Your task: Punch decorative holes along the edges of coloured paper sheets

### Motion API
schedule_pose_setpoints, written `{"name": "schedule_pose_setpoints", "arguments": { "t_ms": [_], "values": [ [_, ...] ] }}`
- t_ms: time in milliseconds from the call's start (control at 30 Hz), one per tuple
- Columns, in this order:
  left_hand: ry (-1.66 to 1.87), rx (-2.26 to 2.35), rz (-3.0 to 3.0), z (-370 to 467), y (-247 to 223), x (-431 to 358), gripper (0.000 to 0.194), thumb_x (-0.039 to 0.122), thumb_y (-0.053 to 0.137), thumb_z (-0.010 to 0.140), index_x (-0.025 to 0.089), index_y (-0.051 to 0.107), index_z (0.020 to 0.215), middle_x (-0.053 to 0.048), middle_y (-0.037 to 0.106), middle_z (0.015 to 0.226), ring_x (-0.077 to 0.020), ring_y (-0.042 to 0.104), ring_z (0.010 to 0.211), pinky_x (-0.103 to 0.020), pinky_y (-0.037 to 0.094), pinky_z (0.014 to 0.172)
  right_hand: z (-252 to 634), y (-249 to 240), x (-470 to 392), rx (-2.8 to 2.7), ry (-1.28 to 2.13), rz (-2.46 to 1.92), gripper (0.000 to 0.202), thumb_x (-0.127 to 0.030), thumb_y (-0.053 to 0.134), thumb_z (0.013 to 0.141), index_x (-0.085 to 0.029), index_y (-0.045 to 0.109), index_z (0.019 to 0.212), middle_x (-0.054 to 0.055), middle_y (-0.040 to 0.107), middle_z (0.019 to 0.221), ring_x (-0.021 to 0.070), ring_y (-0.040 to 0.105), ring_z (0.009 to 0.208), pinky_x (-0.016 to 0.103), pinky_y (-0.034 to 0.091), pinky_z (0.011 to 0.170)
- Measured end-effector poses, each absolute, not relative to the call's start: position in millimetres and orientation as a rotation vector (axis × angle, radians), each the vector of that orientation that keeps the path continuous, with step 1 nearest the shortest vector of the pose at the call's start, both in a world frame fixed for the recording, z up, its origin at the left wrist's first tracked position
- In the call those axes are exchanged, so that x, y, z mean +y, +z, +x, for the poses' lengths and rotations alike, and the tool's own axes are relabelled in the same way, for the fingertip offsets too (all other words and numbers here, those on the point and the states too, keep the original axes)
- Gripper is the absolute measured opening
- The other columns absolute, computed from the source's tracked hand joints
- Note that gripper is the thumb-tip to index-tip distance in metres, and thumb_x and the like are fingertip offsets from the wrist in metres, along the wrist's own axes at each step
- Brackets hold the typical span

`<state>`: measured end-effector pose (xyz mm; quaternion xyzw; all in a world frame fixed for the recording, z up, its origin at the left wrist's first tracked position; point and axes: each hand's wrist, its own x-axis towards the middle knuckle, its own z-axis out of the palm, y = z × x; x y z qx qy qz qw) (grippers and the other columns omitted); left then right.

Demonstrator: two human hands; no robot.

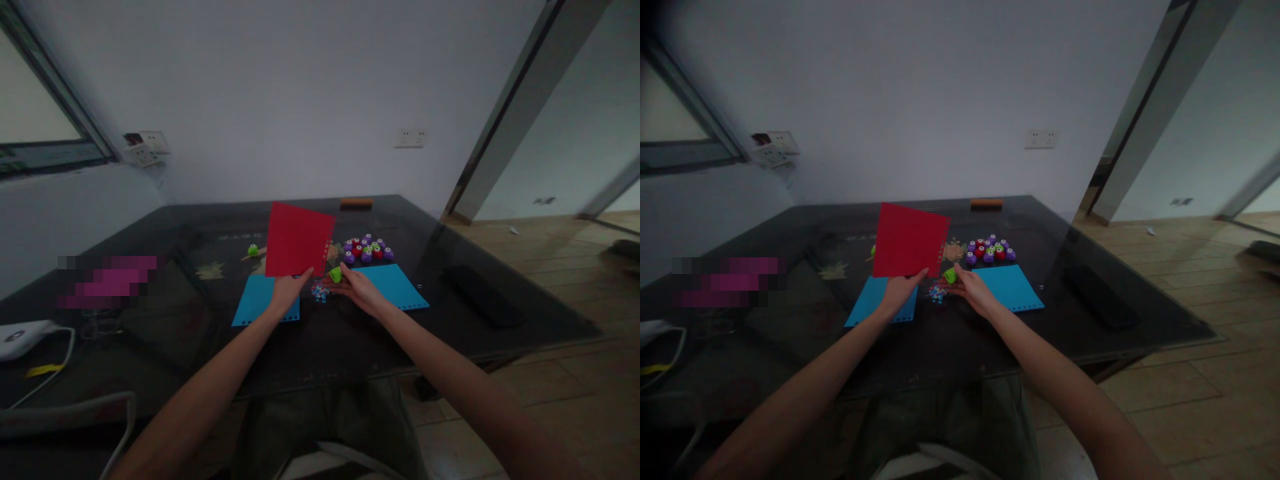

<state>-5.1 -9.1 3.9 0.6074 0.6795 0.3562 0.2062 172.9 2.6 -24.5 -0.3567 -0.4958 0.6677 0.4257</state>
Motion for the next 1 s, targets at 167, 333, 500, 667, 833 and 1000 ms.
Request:
{"name": "schedule_pose_setpoints", "arguments": {
  "t_ms": [167,333,500,667,833,1000],
  "values": [
    [1.003,1.914,1.698,-6,3,-8,0.032,0.042,0.052,0.078,0.016,0.068,0.088,-0.010,0.070,0.086,-0.0243,0.057,0.104,-0.028,0.039,0.088,172,-21,1,-1.642,1.237,-0.989,0.038,-0.052,0.047,0.080,-0.017,0.061,0.083,0.005,0.065,0.083,0.0183,0.059,0.081,0.031,0.045,0.075],
    [0.980,1.906,1.666,-7,2,-7,0.031,0.042,0.054,0.076,0.015,0.069,0.083,-0.010,0.071,0.076,-0.0279,0.060,0.097,-0.030,0.043,0.080,175,-20,1,-1.954,0.989,-0.967,0.032,-0.048,0.048,0.081,-0.019,0.060,0.086,0.003,0.062,0.082,0.0172,0.055,0.075,0.029,0.040,0.071],
    [1.054,1.869,1.669,-8,-4,-5,0.035,0.043,0.054,0.076,0.013,0.068,0.089,-0.013,0.070,0.090,-0.0279,0.059,0.100,-0.031,0.042,0.083,179,-17,0,-2.013,1.021,-0.895,0.030,-0.046,0.044,0.084,-0.020,0.058,0.088,0.002,0.059,0.083,0.0172,0.053,0.080,0.029,0.039,0.074],
    [1.124,1.756,1.670,-7,-10,-4,0.037,0.043,0.051,0.078,0.012,0.067,0.091,-0.013,0.069,0.095,-0.0254,0.060,0.099,-0.030,0.042,0.084,182,-14,2,-2.003,1.035,-0.877,0.030,-0.046,0.045,0.084,-0.020,0.057,0.089,0.002,0.058,0.083,0.0165,0.052,0.078,0.028,0.039,0.074],
    [1.095,1.642,1.625,-3,0,-11,0.031,0.036,0.050,0.080,0.012,0.069,0.078,-0.013,0.071,0.087,-0.0240,0.063,0.090,-0.029,0.044,0.082,182,-16,5,-1.946,1.011,-0.920,0.030,-0.044,0.049,0.082,-0.018,0.058,0.092,0.003,0.059,0.085,0.0161,0.053,0.077,0.028,0.040,0.071],
    [1.064,1.625,1.599,-3,10,-15,0.027,0.032,0.048,0.080,0.014,0.069,0.077,-0.009,0.072,0.080,-0.0227,0.065,0.081,-0.028,0.045,0.079,183,-18,5,-1.861,0.989,-1.023,0.037,-0.043,0.060,0.074,-0.016,0.059,0.099,0.004,0.061,0.084,0.0148,0.052,0.069,0.027,0.041,0.064]
  ]
}}
